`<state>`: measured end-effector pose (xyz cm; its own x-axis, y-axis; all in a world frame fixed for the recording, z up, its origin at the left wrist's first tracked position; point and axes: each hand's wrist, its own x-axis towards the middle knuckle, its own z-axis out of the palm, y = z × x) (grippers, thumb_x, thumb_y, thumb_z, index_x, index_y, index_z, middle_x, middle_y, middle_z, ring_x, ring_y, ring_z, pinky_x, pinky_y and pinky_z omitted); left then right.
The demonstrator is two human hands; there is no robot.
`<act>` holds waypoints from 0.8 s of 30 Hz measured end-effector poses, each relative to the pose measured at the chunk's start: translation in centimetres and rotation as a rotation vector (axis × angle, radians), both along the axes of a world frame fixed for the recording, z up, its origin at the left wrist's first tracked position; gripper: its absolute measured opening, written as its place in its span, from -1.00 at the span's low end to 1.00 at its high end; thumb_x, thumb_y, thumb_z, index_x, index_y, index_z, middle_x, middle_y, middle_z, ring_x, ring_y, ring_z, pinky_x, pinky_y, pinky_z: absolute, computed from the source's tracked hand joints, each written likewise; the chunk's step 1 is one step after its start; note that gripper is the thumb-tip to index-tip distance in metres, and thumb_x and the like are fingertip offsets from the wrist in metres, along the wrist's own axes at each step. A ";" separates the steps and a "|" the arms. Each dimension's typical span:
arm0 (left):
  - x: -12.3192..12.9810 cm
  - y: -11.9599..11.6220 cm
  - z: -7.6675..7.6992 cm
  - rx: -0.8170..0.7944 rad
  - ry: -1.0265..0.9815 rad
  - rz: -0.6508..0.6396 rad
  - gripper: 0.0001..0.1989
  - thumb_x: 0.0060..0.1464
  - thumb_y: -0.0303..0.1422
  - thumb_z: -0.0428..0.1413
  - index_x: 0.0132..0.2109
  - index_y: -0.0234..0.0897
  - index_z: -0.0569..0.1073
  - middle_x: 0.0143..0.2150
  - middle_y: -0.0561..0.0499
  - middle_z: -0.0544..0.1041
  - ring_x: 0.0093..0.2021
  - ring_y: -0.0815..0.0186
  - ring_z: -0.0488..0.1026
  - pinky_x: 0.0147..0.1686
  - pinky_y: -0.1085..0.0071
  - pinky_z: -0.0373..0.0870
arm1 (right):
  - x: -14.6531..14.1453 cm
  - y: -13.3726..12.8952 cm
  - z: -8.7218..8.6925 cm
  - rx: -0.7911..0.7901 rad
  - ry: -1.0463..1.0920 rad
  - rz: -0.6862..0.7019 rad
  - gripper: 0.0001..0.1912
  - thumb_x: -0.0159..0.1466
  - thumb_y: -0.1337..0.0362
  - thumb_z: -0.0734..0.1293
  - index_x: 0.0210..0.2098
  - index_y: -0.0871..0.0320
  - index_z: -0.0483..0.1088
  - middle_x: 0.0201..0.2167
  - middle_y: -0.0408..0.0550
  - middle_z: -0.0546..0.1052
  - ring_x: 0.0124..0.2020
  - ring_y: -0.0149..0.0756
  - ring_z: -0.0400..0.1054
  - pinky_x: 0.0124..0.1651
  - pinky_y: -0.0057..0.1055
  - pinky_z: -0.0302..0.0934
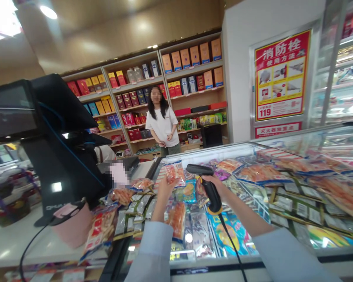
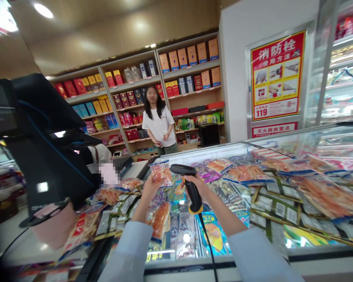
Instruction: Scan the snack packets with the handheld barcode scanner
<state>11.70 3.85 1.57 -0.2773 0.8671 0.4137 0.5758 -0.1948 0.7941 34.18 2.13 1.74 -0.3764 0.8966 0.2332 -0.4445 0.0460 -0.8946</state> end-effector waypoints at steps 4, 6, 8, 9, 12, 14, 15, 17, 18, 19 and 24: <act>-0.1 0.2 -0.1 -0.008 -0.047 -0.008 -0.62 -0.15 -0.19 0.28 -0.20 -0.33 0.49 -0.27 -0.11 0.59 -0.23 0.13 0.52 -0.21 0.29 0.40 | 0.1 0.2 -0.2 -0.025 -0.009 -0.019 -0.74 0.01 0.09 0.39 -0.53 0.17 0.38 -0.68 -0.10 0.47 -0.76 -0.42 0.24 -0.73 -0.51 0.11; -0.2 0.4 -0.3 -0.010 -0.062 -0.011 -0.57 -0.16 -0.17 0.29 -0.17 -0.35 0.48 -0.24 -0.12 0.59 -0.22 0.14 0.52 -0.19 0.29 0.40 | 0.1 0.2 -0.2 -0.029 -0.018 -0.028 -0.75 0.01 0.10 0.39 -0.53 0.16 0.38 -0.70 -0.12 0.45 -0.76 -0.42 0.24 -0.73 -0.51 0.11; -0.3 0.6 -0.4 -0.022 -0.058 -0.009 -0.54 -0.17 -0.16 0.29 -0.15 -0.36 0.47 -0.21 -0.14 0.58 -0.20 0.14 0.52 -0.16 0.28 0.39 | 0.2 0.2 -0.2 -0.032 -0.025 -0.028 -0.75 0.01 0.10 0.39 -0.54 0.16 0.38 -0.71 -0.13 0.44 -0.76 -0.41 0.24 -0.73 -0.51 0.12; -0.4 0.7 -0.5 -0.029 -0.052 -0.007 -0.53 -0.17 -0.15 0.29 -0.15 -0.36 0.46 -0.21 -0.14 0.58 -0.20 0.14 0.52 -0.16 0.27 0.39 | 0.2 0.1 -0.1 -0.035 -0.027 -0.026 -0.75 0.01 0.10 0.39 -0.55 0.16 0.38 -0.71 -0.13 0.44 -0.76 -0.41 0.25 -0.73 -0.52 0.12; -0.5 0.8 -0.5 -0.026 -0.029 0.006 -0.55 -0.16 -0.12 0.28 -0.18 -0.35 0.47 -0.23 -0.13 0.58 -0.21 0.15 0.51 -0.16 0.27 0.39 | 0.2 0.1 -0.1 -0.066 -0.028 -0.019 -0.76 0.02 0.10 0.38 -0.55 0.16 0.39 -0.73 -0.13 0.43 -0.76 -0.41 0.25 -0.73 -0.52 0.13; -0.8 0.7 -0.5 -0.026 -0.026 0.015 -0.56 -0.15 -0.10 0.27 -0.19 -0.33 0.48 -0.27 -0.10 0.58 -0.22 0.15 0.51 -0.17 0.28 0.40 | 0.2 0.1 0.0 -0.105 -0.005 -0.013 -0.77 0.02 0.10 0.37 -0.52 0.16 0.40 -0.73 -0.13 0.42 -0.76 -0.41 0.25 -0.74 -0.53 0.13; -1.0 0.7 -0.5 -0.021 -0.025 0.017 -0.56 -0.14 -0.10 0.26 -0.19 -0.32 0.48 -0.27 -0.09 0.58 -0.22 0.16 0.52 -0.18 0.28 0.41 | 0.2 0.1 0.0 -0.123 0.012 -0.009 -0.77 0.02 0.10 0.36 -0.52 0.16 0.40 -0.73 -0.13 0.42 -0.76 -0.41 0.25 -0.74 -0.53 0.12; -1.5 0.7 -0.5 -0.003 -0.017 0.018 -0.56 -0.13 -0.10 0.26 -0.15 -0.31 0.49 -0.25 -0.09 0.59 -0.20 0.15 0.52 -0.16 0.28 0.41 | 0.2 0.0 0.1 -0.148 0.050 0.006 -0.75 0.02 0.09 0.35 -0.51 0.18 0.42 -0.72 -0.13 0.42 -0.75 -0.43 0.25 -0.74 -0.55 0.12; -1.8 0.6 -0.5 0.010 -0.013 0.025 -0.56 -0.12 -0.12 0.26 -0.14 -0.31 0.48 -0.23 -0.10 0.60 -0.18 0.14 0.53 -0.14 0.27 0.41 | 0.2 0.0 0.1 -0.156 0.068 0.018 -0.74 0.01 0.09 0.35 -0.51 0.19 0.43 -0.71 -0.13 0.42 -0.75 -0.45 0.24 -0.73 -0.56 0.12; -2.0 0.6 -0.4 0.024 -0.014 0.035 -0.56 -0.11 -0.13 0.25 -0.12 -0.31 0.48 -0.21 -0.11 0.60 -0.16 0.13 0.53 -0.12 0.27 0.41 | 0.2 0.0 0.2 -0.164 0.086 0.030 -0.73 0.01 0.08 0.35 -0.50 0.19 0.44 -0.69 -0.13 0.43 -0.74 -0.46 0.24 -0.73 -0.57 0.13; -3.3 0.4 0.3 0.103 -0.082 0.059 -0.61 -0.04 -0.21 0.22 -0.07 -0.31 0.47 -0.13 -0.12 0.60 -0.10 0.16 0.52 -0.07 0.31 0.40 | 0.2 0.1 -0.1 -0.169 0.193 0.056 -0.69 0.01 0.06 0.36 -0.47 0.21 0.46 -0.64 -0.12 0.45 -0.72 -0.46 0.24 -0.70 -0.55 0.17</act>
